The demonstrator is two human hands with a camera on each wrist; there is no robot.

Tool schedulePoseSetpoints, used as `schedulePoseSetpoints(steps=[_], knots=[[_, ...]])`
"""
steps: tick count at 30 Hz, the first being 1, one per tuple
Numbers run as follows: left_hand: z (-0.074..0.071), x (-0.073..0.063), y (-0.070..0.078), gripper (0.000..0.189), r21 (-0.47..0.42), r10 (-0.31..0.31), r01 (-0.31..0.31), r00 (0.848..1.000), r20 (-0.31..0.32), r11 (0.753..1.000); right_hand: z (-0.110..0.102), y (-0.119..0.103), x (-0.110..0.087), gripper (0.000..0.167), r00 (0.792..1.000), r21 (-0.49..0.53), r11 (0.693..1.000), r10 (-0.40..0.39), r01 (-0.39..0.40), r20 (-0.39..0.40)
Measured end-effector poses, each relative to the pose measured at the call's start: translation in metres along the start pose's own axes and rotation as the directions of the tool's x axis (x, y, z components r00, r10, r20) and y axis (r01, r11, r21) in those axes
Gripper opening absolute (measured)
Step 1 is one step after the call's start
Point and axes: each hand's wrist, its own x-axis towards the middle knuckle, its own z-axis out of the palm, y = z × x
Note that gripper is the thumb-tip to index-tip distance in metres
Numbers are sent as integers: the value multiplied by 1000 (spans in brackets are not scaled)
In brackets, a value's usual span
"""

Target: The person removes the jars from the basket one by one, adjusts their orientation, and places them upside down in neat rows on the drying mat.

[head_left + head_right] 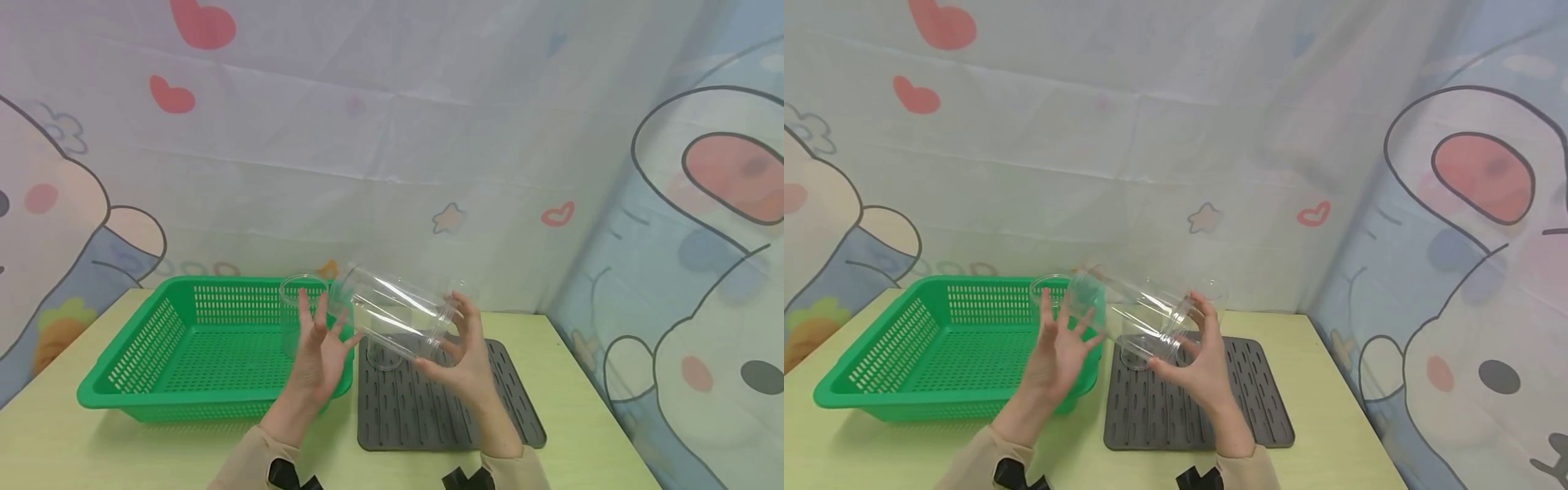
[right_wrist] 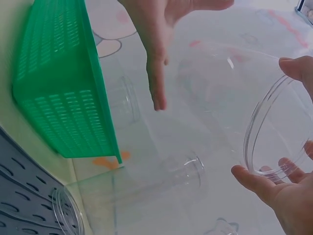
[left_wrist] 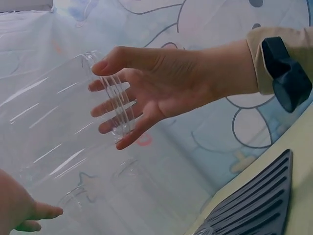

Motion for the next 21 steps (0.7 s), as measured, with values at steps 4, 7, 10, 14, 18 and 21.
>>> schedulePoseSetpoints(steps=[4, 7, 10, 14, 18, 21], knots=[[0, -1, -6, 132, -94, -78, 81, 996, 38, 992, 2, 3, 0, 102, 999, 44, 998, -50, 49, 9], [-1, 0, -11, 130, -129, -122, 132, 989, 83, 983, 5, 5, -1, 100, 997, 79, 995, -68, 66, 25], [-2, 2, -14, 125, -130, -148, 163, 982, 114, 978, 7, 5, -2, 99, 997, 95, 993, -67, 63, 33], [-2, 2, -17, 115, -133, -166, 185, 976, 142, 974, 10, 6, -2, 99, 998, 106, 993, -60, 56, 33], [-3, 1, -21, 111, -163, -177, 205, 970, 169, 965, 13, 7, -3, 100, 997, 106, 992, -71, 67, 29], [-2, 0, -24, 113, -192, -183, 218, 966, 181, 957, 14, 8, -3, 100, 997, 102, 992, -75, 71, 34]])
